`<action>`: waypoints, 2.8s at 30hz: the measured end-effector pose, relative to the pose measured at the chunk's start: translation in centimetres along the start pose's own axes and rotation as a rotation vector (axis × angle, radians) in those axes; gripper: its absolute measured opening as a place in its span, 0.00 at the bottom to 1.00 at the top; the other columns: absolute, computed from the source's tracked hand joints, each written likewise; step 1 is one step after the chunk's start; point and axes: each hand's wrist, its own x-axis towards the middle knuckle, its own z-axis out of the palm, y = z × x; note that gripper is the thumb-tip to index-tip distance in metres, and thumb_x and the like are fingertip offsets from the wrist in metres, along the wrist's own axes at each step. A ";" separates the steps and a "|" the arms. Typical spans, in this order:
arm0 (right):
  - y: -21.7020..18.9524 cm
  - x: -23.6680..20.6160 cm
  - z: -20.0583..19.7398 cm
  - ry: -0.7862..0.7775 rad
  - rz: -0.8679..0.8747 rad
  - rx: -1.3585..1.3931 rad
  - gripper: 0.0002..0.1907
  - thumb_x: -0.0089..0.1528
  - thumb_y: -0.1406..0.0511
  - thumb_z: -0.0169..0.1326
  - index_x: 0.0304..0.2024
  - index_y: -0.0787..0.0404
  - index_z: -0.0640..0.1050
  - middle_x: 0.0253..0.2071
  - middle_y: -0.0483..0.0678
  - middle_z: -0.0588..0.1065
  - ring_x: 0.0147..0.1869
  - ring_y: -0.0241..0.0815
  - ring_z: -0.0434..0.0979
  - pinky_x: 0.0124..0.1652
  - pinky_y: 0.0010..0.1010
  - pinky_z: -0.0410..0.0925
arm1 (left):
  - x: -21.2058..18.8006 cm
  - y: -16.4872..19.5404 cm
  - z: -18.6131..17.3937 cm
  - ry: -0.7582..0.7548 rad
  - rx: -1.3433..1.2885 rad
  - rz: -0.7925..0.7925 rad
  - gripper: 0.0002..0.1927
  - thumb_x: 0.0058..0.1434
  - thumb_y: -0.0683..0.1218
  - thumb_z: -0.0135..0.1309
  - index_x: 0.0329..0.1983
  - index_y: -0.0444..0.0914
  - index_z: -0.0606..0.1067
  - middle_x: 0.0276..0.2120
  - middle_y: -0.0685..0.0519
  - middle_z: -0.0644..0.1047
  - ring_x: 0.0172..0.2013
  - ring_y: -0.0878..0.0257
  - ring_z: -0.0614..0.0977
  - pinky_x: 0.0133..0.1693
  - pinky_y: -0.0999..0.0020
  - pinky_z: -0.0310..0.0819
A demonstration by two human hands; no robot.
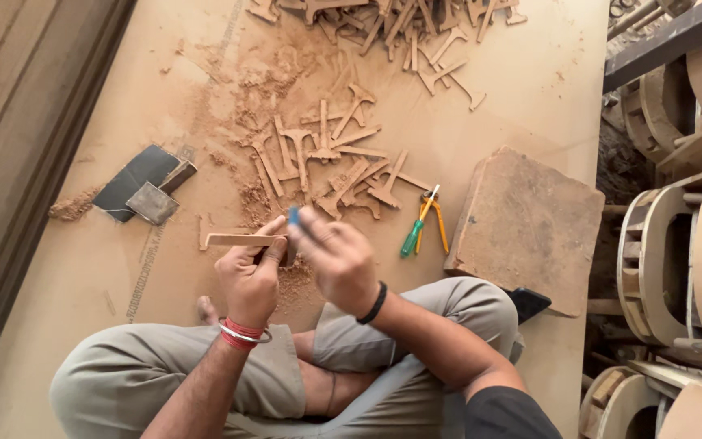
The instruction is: The person sits on the floor and sands small wooden pieces one by one using a sanding block. They pick up each piece, rub it with the block, and place it back on the floor, repeating the process continuously.
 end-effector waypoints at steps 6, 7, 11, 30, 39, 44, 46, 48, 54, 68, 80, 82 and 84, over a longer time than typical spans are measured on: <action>0.5 0.5 0.0 -0.104 0.125 -0.083 0.21 0.59 0.75 0.54 0.56 0.67 0.81 0.60 0.60 0.77 0.43 0.52 0.77 0.45 0.38 0.73 | -0.1 0.6 0.0 0.006 0.190 -0.055 0.14 0.66 0.39 0.60 0.54 0.34 0.83 0.29 0.53 0.82 0.30 0.72 0.76 0.33 0.76 0.72; 0.6 0.6 0.0 -0.048 0.140 -0.083 0.20 0.61 0.74 0.54 0.56 0.66 0.81 0.60 0.58 0.77 0.45 0.51 0.77 0.47 0.38 0.73 | -0.1 0.5 0.0 0.002 0.188 -0.027 0.14 0.66 0.39 0.60 0.54 0.34 0.82 0.31 0.53 0.82 0.30 0.72 0.77 0.33 0.76 0.73; 0.1 0.1 0.2 0.016 -0.064 0.070 0.19 0.64 0.75 0.53 0.58 0.65 0.79 0.63 0.57 0.74 0.55 0.51 0.81 0.53 0.38 0.74 | -0.2 -0.3 0.2 -0.014 -0.070 -0.063 0.13 0.67 0.38 0.57 0.54 0.32 0.80 0.37 0.54 0.83 0.35 0.73 0.80 0.37 0.76 0.78; -0.9 -0.6 0.5 -0.037 0.009 0.071 0.22 0.59 0.74 0.55 0.57 0.65 0.80 0.62 0.56 0.75 0.48 0.52 0.79 0.51 0.38 0.73 | -0.2 -3.0 0.1 0.009 -0.538 -0.369 0.14 0.67 0.39 0.52 0.54 0.31 0.78 0.39 0.51 0.83 0.33 0.66 0.85 0.37 0.70 0.83; -1.4 -0.2 0.0 -0.085 0.019 0.070 0.23 0.58 0.74 0.54 0.56 0.66 0.79 0.61 0.58 0.75 0.46 0.52 0.77 0.48 0.38 0.73 | 0.1 -3.3 -0.3 0.017 -0.561 -0.391 0.13 0.70 0.39 0.54 0.55 0.30 0.79 0.35 0.51 0.82 0.29 0.65 0.81 0.33 0.70 0.80; -1.3 -0.6 0.3 -0.114 -0.006 0.057 0.21 0.60 0.72 0.57 0.57 0.66 0.79 0.62 0.59 0.75 0.45 0.50 0.77 0.47 0.38 0.72 | 0.3 -3.0 -0.4 0.062 -0.564 -0.433 0.12 0.68 0.39 0.53 0.53 0.31 0.79 0.35 0.52 0.82 0.30 0.67 0.83 0.34 0.71 0.81; -1.2 -1.0 0.4 -0.113 0.074 0.028 0.23 0.58 0.74 0.56 0.57 0.64 0.80 0.62 0.56 0.76 0.46 0.50 0.77 0.48 0.38 0.73 | 0.3 -3.1 -0.3 0.057 -0.544 -0.421 0.12 0.69 0.39 0.54 0.54 0.31 0.79 0.33 0.52 0.81 0.28 0.67 0.81 0.32 0.71 0.79; -1.1 -1.4 0.4 -0.108 0.039 0.048 0.24 0.57 0.74 0.55 0.57 0.62 0.81 0.61 0.54 0.76 0.46 0.50 0.77 0.49 0.37 0.73 | 0.3 -3.3 -0.3 0.046 -0.522 -0.411 0.13 0.69 0.40 0.55 0.55 0.32 0.80 0.31 0.52 0.80 0.26 0.67 0.79 0.30 0.73 0.77; -0.7 -1.3 0.4 -0.117 -0.162 0.111 0.23 0.58 0.72 0.57 0.56 0.59 0.81 0.60 0.52 0.77 0.45 0.48 0.77 0.48 0.37 0.73 | 0.7 -4.0 -1.2 0.063 -0.691 -0.573 0.12 0.69 0.41 0.54 0.53 0.32 0.79 0.34 0.55 0.81 0.30 0.70 0.80 0.31 0.76 0.73; 0.7 -1.4 0.6 -0.034 -0.027 0.153 0.23 0.58 0.75 0.56 0.56 0.60 0.81 0.62 0.53 0.76 0.51 0.51 0.78 0.51 0.39 0.75 | 0.7 -6.9 -2.0 -0.131 -0.942 -0.772 0.12 0.73 0.45 0.50 0.54 0.34 0.77 0.31 0.55 0.80 0.27 0.67 0.80 0.31 0.71 0.76; 1.0 -2.4 1.7 0.108 -0.164 0.110 0.20 0.54 0.75 0.59 0.50 0.62 0.83 0.57 0.54 0.77 0.54 0.52 0.78 0.54 0.42 0.75 | 0.0 -6.3 -2.0 -0.129 -1.047 -0.989 0.11 0.69 0.45 0.50 0.49 0.35 0.77 0.38 0.52 0.82 0.35 0.65 0.83 0.35 0.70 0.79; 1.0 -2.5 2.0 0.128 -0.128 0.109 0.20 0.56 0.75 0.59 0.51 0.62 0.83 0.58 0.55 0.77 0.54 0.51 0.78 0.53 0.41 0.75 | 0.1 -6.2 -1.7 -0.150 -1.074 -0.972 0.11 0.70 0.45 0.51 0.50 0.35 0.77 0.37 0.52 0.82 0.35 0.65 0.83 0.35 0.70 0.78; 0.8 -2.7 2.0 0.111 -0.193 0.138 0.19 0.57 0.74 0.60 0.51 0.61 0.83 0.58 0.54 0.77 0.53 0.51 0.78 0.53 0.40 0.75 | 0.2 -6.2 -1.6 -0.211 -1.210 -0.926 0.11 0.71 0.44 0.52 0.51 0.32 0.77 0.37 0.51 0.82 0.35 0.64 0.83 0.35 0.72 0.78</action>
